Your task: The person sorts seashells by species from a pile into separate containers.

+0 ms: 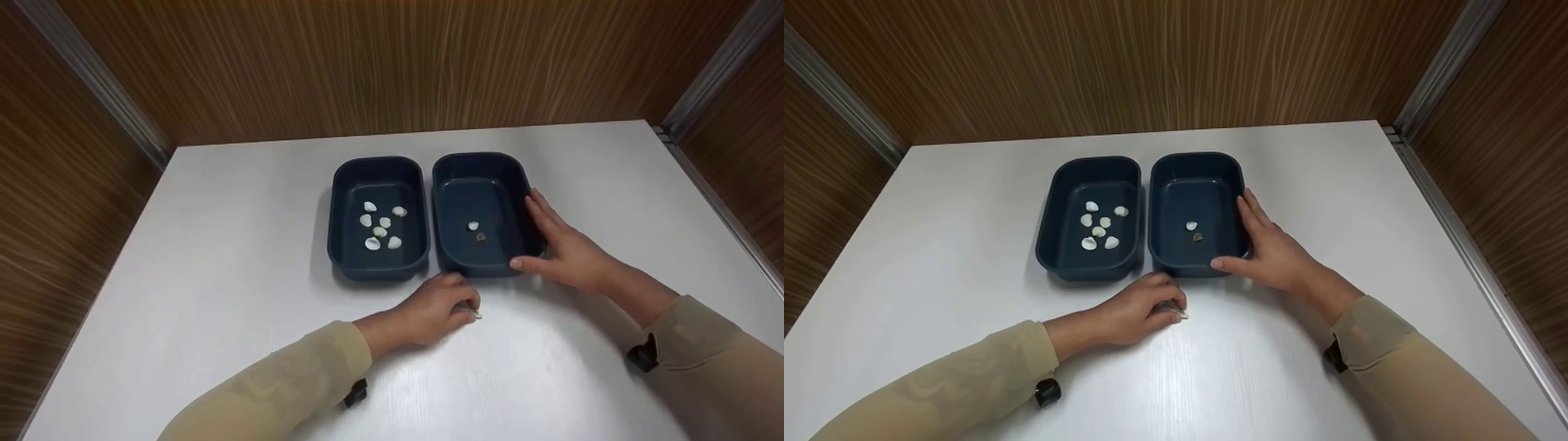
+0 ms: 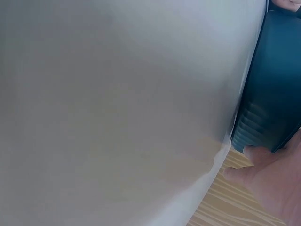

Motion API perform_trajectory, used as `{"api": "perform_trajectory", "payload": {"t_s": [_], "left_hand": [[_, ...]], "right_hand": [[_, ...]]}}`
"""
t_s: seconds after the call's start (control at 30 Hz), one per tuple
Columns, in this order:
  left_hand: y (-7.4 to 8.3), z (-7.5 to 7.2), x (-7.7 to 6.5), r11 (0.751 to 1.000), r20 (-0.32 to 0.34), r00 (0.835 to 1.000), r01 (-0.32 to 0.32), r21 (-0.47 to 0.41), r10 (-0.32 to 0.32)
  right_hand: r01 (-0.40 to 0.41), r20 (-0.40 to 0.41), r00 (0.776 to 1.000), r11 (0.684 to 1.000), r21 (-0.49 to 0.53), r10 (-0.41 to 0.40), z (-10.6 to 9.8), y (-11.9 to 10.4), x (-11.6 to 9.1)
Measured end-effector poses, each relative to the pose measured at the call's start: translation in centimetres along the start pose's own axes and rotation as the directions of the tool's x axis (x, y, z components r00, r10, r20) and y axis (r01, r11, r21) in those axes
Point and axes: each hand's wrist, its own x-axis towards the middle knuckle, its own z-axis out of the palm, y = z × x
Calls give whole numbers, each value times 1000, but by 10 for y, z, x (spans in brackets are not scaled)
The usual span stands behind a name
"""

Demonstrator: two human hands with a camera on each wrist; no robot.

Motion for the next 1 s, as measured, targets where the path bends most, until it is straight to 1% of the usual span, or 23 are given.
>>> {"api": "perform_trajectory", "payload": {"t_s": [0.13, 0.23, 0.37, 0.47, 0.53, 0.67, 0.77, 0.87, 1.0], "left_hand": [[1, -2, -1, 1000, 23, 1000, -1, 2, 1], [2, -2, -2, 1000, 35, 999, -8, -13, 9], [1, -3, -2, 999, 35, 999, -22, -39, 23], [2, -4, -2, 999, 39, 999, -20, -38, 22], [3, -5, -1, 1000, 54, 998, -13, -26, 14], [6, -7, 0, 1000, 98, 995, 24, 21, -26], [8, -8, 0, 998, 118, 992, 47, 49, -53], [9, -8, -1, 997, 123, 991, 53, 56, -60], [9, -8, -3, 998, 109, 993, 43, 43, -48]], "right_hand": [[11, 8, 1000, 1000, 12, -12, -1, -1, -1], [9, 5, 1000, 1000, 10, -9, -1, -1, -2], [13, 2, 1000, 1000, 6, -13, 0, 0, -1], [18, 1, 1000, 1000, 4, -18, 0, 0, -1], [19, 2, 1000, 1000, 3, -19, -1, 0, -1], [16, 4, 1000, 1000, 4, -16, -1, 0, -1], [15, 1, 1000, 1000, 7, -15, -1, -1, -1], [13, 0, 1000, 1000, 8, -13, -1, -1, -1], [9, 3, 1000, 1000, -1, -9, -1, -1, -1]]}}
